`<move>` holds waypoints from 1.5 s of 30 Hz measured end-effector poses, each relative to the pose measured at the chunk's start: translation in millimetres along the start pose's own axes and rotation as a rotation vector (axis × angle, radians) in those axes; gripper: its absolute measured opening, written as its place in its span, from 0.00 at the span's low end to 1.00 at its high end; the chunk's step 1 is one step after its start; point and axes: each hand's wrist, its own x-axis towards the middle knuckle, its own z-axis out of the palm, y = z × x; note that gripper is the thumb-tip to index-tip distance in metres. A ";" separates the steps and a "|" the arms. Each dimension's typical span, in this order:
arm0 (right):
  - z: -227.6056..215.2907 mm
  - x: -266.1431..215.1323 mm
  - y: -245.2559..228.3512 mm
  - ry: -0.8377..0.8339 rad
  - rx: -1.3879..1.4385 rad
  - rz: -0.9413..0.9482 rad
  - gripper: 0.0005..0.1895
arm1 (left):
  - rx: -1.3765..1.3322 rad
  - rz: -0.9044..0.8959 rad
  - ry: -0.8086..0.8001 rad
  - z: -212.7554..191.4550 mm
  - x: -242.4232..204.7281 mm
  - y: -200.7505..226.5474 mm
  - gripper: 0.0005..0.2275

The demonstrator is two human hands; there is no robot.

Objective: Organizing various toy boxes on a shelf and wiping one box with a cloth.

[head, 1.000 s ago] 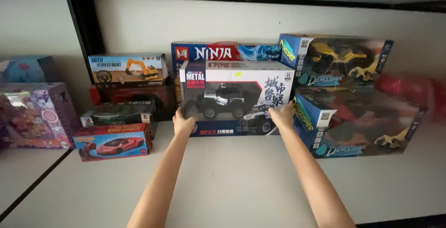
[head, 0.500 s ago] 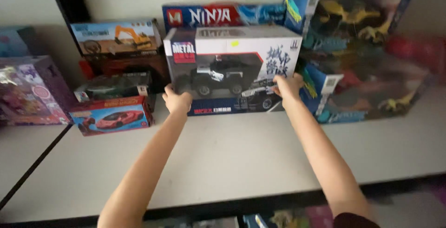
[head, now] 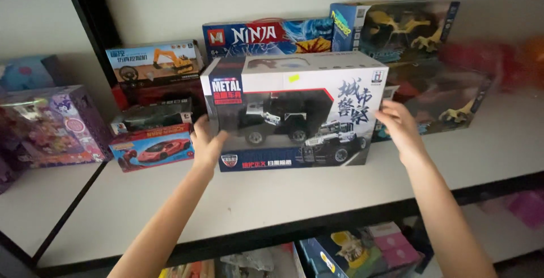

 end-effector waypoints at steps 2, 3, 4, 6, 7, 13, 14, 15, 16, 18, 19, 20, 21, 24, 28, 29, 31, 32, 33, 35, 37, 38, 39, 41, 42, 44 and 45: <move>12.1 -1.8 2.1 0.003 0.061 -0.044 0.33 | -0.115 0.069 -0.026 4.7 -0.5 8.9 0.39; 18.5 -1.8 2.7 0.002 0.124 -0.091 0.37 | -0.228 0.139 -0.046 6.7 -0.4 13.7 0.37; 23.6 -3.0 4.3 -0.004 0.121 -0.096 0.37 | -0.233 0.137 -0.040 10.6 2.5 7.8 0.37; 35.5 -3.7 7.4 -0.004 0.281 -0.236 0.40 | -0.397 0.282 -0.058 17.2 8.3 -4.1 0.36; 34.9 -9.9 -2.6 -0.016 0.281 -0.242 0.40 | -0.400 0.282 -0.044 15.5 -1.4 0.7 0.36; 21.0 -61.6 -30.2 0.096 0.166 -0.024 0.36 | -0.313 0.304 0.021 -8.0 -69.9 18.1 0.36; 15.6 -66.7 -22.7 0.094 0.214 -0.131 0.35 | -0.293 0.313 0.043 -11.9 -82.5 18.2 0.36; 9.8 -72.2 -15.1 0.091 0.263 -0.238 0.34 | -0.272 0.321 0.065 -15.7 -95.6 18.3 0.36; 6.6 -82.8 -16.3 0.079 0.265 -0.241 0.34 | -0.271 0.318 0.077 -20.2 -103.5 14.6 0.36; -0.9 -104.4 -16.9 0.092 0.379 -0.343 0.33 | -0.399 0.432 0.074 -28.3 -121.1 6.5 0.37; -2.6 -113.6 -15.0 0.079 0.383 -0.343 0.33 | -0.395 0.428 0.087 -34.5 -132.5 0.9 0.37; -2.8 -121.8 -14.8 0.058 0.430 -0.410 0.33 | -0.388 0.445 0.104 -42.6 -142.2 -2.8 0.36; -3.3 -129.7 -14.8 0.038 0.477 -0.478 0.34 | -0.382 0.463 0.122 -50.5 -151.8 -6.0 0.36; -0.5 -149.5 -19.4 -0.055 0.561 -0.507 0.34 | -0.413 0.553 0.177 -76.0 -187.2 -9.5 0.35; 10.9 -165.3 -37.6 -0.107 0.539 -0.526 0.37 | -0.343 0.549 0.258 -113.7 -228.2 -2.0 0.36; 14.7 -169.6 -44.3 -0.135 0.555 -0.555 0.38 | -0.275 0.559 0.305 -122.2 -238.6 0.8 0.37; 25.1 -180.0 -57.8 -0.183 0.586 -0.579 0.38 | -0.191 0.563 0.369 -138.2 -261.2 7.4 0.38; 31.0 -186.1 -65.3 -0.197 0.581 -0.624 0.40 | -0.183 0.589 0.398 -145.3 -273.4 10.5 0.39; 37.0 -192.6 -72.6 -0.211 0.576 -0.668 0.42 | -0.174 0.616 0.425 -152.1 -285.7 13.5 0.40; 50.1 -200.4 -77.7 -0.245 0.575 -0.689 0.43 | -0.116 0.612 0.514 -162.6 -310.4 18.9 0.41; 67.0 -208.8 -83.2 -0.287 0.574 -0.710 0.43 | -0.057 0.601 0.607 -176.6 -332.7 22.1 0.42; 76.9 -211.7 -84.5 -0.304 0.579 -0.732 0.44 | -0.028 0.608 0.657 -183.1 -343.2 22.0 0.44; 86.7 -215.6 -86.0 -0.321 0.584 -0.753 0.45 | 0.002 0.615 0.705 -189.7 -354.2 21.9 0.45; 107.9 -228.7 -92.7 -0.398 0.638 -0.721 0.46 | 0.084 0.576 0.818 -199.7 -380.1 21.3 0.46; 121.3 -233.6 -98.2 -0.433 0.684 -0.691 0.47 | 0.156 0.560 0.898 -205.9 -390.3 23.4 0.47; 147.8 -245.6 -106.5 -0.505 0.728 -0.694 0.48 | 0.174 0.520 0.978 -216.8 -413.8 17.8 0.47; 160.5 -253.1 -110.2 -0.540 0.749 -0.691 0.49 | 0.173 0.491 1.019 -221.5 -426.0 14.0 0.47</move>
